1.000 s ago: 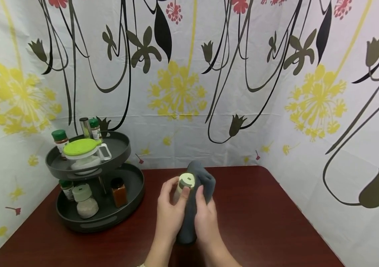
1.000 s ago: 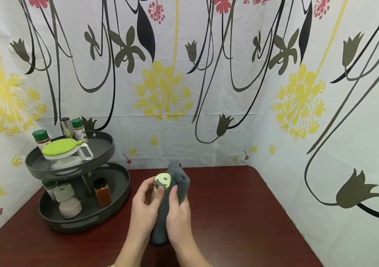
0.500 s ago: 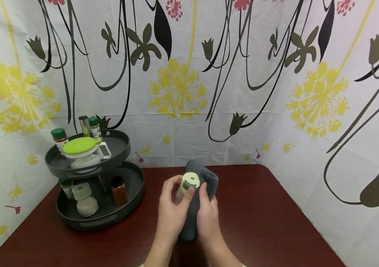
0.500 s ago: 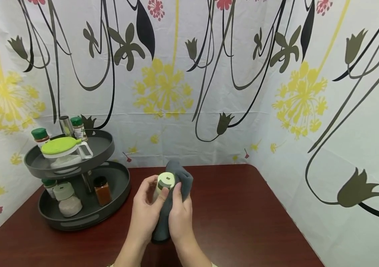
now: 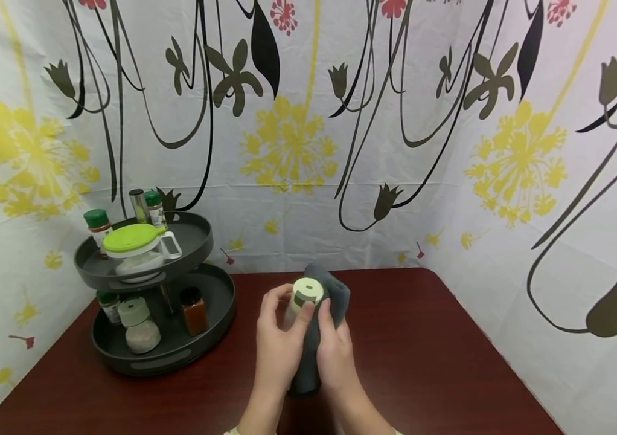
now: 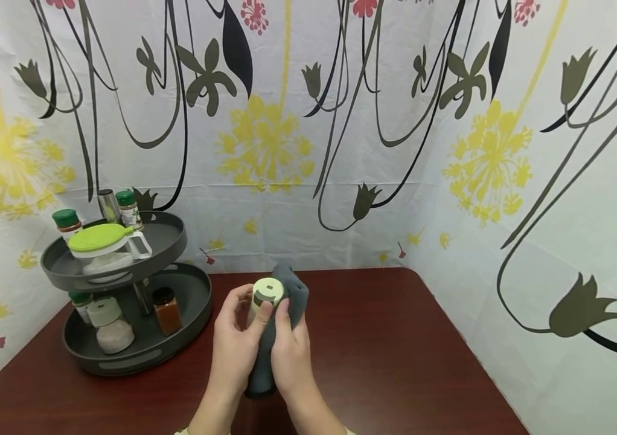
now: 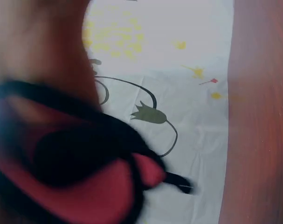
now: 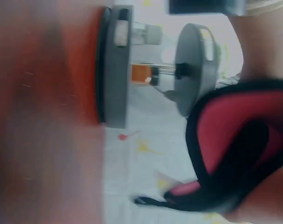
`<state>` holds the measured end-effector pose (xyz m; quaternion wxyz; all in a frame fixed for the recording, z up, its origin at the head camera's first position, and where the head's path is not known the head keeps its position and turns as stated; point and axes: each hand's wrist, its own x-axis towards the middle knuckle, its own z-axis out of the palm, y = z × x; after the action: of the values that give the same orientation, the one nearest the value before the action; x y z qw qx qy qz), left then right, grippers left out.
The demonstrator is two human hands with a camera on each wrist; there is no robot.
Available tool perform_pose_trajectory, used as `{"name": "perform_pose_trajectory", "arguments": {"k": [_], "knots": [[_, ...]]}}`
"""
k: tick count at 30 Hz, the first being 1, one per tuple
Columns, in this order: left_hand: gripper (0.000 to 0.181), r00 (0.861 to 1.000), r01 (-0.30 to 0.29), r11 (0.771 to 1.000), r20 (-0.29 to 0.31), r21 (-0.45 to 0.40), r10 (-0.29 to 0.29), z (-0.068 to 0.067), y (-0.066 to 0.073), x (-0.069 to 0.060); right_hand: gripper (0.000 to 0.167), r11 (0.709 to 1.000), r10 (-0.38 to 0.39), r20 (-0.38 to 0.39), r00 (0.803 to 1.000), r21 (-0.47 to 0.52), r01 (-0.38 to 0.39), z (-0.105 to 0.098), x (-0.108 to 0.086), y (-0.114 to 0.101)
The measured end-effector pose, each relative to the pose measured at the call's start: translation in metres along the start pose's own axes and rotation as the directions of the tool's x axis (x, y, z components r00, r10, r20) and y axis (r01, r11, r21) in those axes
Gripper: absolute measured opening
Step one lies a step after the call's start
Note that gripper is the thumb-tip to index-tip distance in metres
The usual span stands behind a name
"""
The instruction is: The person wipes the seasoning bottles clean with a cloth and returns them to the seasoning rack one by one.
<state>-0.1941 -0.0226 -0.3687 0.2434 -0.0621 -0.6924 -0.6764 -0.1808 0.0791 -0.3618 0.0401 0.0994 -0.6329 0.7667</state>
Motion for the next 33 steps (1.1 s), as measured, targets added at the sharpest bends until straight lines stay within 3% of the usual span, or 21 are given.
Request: {"name": "perform_pose_trajectory", "arguments": {"k": [2,4,10,12,17,21,24,28,30,33], "knots": [[0.037,1.000,0.011,1.000,0.005,0.002,-0.011,-0.002,-0.001,-0.001,0.068,0.999,0.049,0.000,0.999,0.004,-0.049,-0.001,0.001,0.004],[0.037,1.000,0.017,1.000,0.010,0.016,-0.017,-0.001,-0.002,-0.001,0.068,0.999,0.048,-0.005,0.999,0.001,-0.048,-0.002,0.002,0.001],[0.037,1.000,-0.011,1.000,0.010,0.021,0.011,0.000,0.000,0.000,0.064,0.993,-0.103,0.004,0.995,-0.051,0.103,0.002,0.002,-0.006],[0.037,1.000,-0.010,1.000,0.015,0.012,0.009,-0.002,0.001,0.001,0.065,0.995,-0.067,0.018,0.998,-0.074,0.068,0.001,0.002,0.000],[0.038,1.000,-0.001,1.000,-0.004,0.000,0.001,-0.007,-0.002,0.004,0.076,0.989,0.105,0.049,0.993,-0.114,-0.099,-0.005,-0.001,0.021],[0.038,1.000,-0.003,1.000,-0.029,0.022,0.003,-0.008,-0.007,0.007,0.081,0.973,0.229,0.097,0.969,-0.029,-0.227,-0.009,-0.002,0.027],[0.039,0.999,0.004,0.993,0.034,0.120,-0.008,-0.008,-0.009,0.008,0.081,0.951,0.301,0.107,0.948,0.037,-0.306,-0.010,-0.007,0.024],[0.054,0.996,0.005,0.974,0.090,0.225,-0.026,-0.008,-0.008,0.010,0.077,0.947,0.297,0.127,0.947,0.090,-0.309,-0.010,-0.013,0.017],[0.060,0.997,0.007,0.974,0.080,0.226,-0.026,-0.009,-0.008,0.009,0.072,0.948,0.279,0.139,0.950,0.115,-0.295,-0.010,-0.014,0.012],[0.055,0.996,-0.002,0.976,0.091,0.216,-0.018,-0.009,-0.007,0.008,0.068,0.960,0.241,0.129,0.962,0.117,-0.256,-0.011,-0.012,0.003]]}}
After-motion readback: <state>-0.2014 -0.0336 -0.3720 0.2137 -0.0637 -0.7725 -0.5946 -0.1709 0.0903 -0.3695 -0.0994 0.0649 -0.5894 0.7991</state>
